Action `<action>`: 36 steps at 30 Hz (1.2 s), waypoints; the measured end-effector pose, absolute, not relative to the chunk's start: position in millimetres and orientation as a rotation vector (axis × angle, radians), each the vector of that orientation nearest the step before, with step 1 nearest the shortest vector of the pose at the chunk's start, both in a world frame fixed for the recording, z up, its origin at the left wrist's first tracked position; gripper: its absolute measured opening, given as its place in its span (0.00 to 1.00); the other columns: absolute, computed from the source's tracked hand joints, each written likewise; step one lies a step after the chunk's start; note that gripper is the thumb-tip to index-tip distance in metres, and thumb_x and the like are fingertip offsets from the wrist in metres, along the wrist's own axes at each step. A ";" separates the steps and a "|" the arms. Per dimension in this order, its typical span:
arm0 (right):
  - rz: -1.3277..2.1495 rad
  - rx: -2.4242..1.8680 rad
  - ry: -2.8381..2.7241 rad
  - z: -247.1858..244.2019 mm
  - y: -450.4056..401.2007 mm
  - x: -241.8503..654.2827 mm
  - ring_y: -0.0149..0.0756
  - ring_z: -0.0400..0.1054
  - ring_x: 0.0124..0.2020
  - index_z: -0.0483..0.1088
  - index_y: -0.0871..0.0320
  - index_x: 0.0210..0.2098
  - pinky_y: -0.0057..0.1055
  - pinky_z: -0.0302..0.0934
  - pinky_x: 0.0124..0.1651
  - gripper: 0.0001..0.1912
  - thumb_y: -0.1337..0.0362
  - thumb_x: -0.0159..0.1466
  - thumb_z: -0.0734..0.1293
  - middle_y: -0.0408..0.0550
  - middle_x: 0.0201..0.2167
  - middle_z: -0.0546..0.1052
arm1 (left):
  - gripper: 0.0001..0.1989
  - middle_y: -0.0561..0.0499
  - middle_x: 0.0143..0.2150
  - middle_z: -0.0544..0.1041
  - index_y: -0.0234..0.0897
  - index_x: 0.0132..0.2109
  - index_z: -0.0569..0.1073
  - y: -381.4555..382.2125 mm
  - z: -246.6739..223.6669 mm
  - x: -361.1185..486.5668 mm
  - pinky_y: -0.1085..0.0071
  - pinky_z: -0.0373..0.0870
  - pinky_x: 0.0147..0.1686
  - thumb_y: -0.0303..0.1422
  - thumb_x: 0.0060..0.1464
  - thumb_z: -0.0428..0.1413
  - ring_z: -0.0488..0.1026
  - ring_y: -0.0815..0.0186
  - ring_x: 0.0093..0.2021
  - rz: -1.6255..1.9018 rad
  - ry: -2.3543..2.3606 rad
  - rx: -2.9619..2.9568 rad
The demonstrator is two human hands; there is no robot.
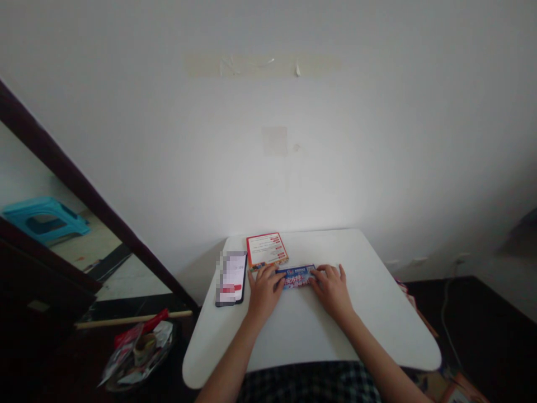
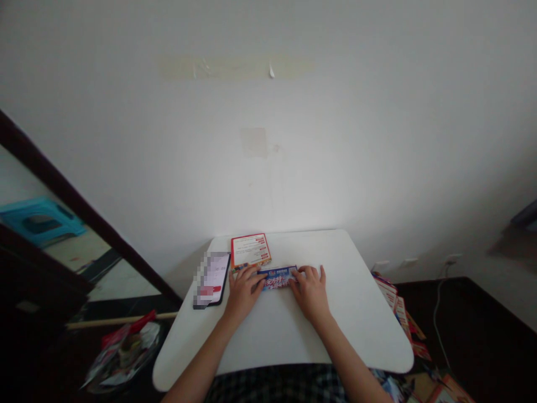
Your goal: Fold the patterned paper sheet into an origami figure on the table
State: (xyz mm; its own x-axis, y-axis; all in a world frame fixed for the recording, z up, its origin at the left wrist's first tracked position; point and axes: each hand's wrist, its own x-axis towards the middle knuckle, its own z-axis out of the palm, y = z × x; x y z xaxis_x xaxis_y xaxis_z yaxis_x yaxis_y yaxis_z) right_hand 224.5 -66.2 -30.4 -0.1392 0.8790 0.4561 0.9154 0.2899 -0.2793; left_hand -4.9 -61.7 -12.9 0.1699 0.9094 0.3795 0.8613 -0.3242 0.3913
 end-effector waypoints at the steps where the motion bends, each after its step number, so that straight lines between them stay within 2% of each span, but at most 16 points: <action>1: -0.086 -1.603 -2.023 -30.4 -66.2 224.6 0.43 0.65 0.49 0.72 0.48 0.49 0.61 0.40 0.66 0.16 0.54 0.68 0.58 0.50 0.46 0.73 | 0.12 0.52 0.55 0.75 0.53 0.47 0.78 -61.9 -12.6 -4.7 0.35 0.37 0.63 0.35 0.60 0.52 0.63 0.53 0.60 0.858 1.782 2.331; 23: -0.108 -1.625 -2.024 -34.9 -62.1 223.8 0.43 0.65 0.48 0.71 0.47 0.51 0.59 0.44 0.65 0.17 0.55 0.68 0.58 0.50 0.43 0.73 | 0.17 0.51 0.57 0.73 0.57 0.53 0.73 -60.3 -13.3 -1.8 0.31 0.31 0.62 0.33 0.60 0.51 0.61 0.51 0.62 0.789 1.825 2.363; 36: -0.113 -1.657 -2.045 -28.0 -65.8 221.5 0.43 0.65 0.48 0.72 0.49 0.51 0.58 0.43 0.65 0.17 0.55 0.68 0.58 0.51 0.43 0.73 | 0.17 0.51 0.57 0.72 0.56 0.53 0.73 -60.4 -15.6 -1.5 0.31 0.29 0.62 0.32 0.60 0.51 0.60 0.53 0.63 0.756 1.834 2.377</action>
State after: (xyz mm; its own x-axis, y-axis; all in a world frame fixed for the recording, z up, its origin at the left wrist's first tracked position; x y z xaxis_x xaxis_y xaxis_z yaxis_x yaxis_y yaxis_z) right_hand 221.5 -65.8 -28.0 -0.1325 0.8943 0.4273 0.9359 0.2549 -0.2432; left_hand -1.5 -60.4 -15.6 0.1794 0.9203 0.3477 0.8979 -0.2975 0.3244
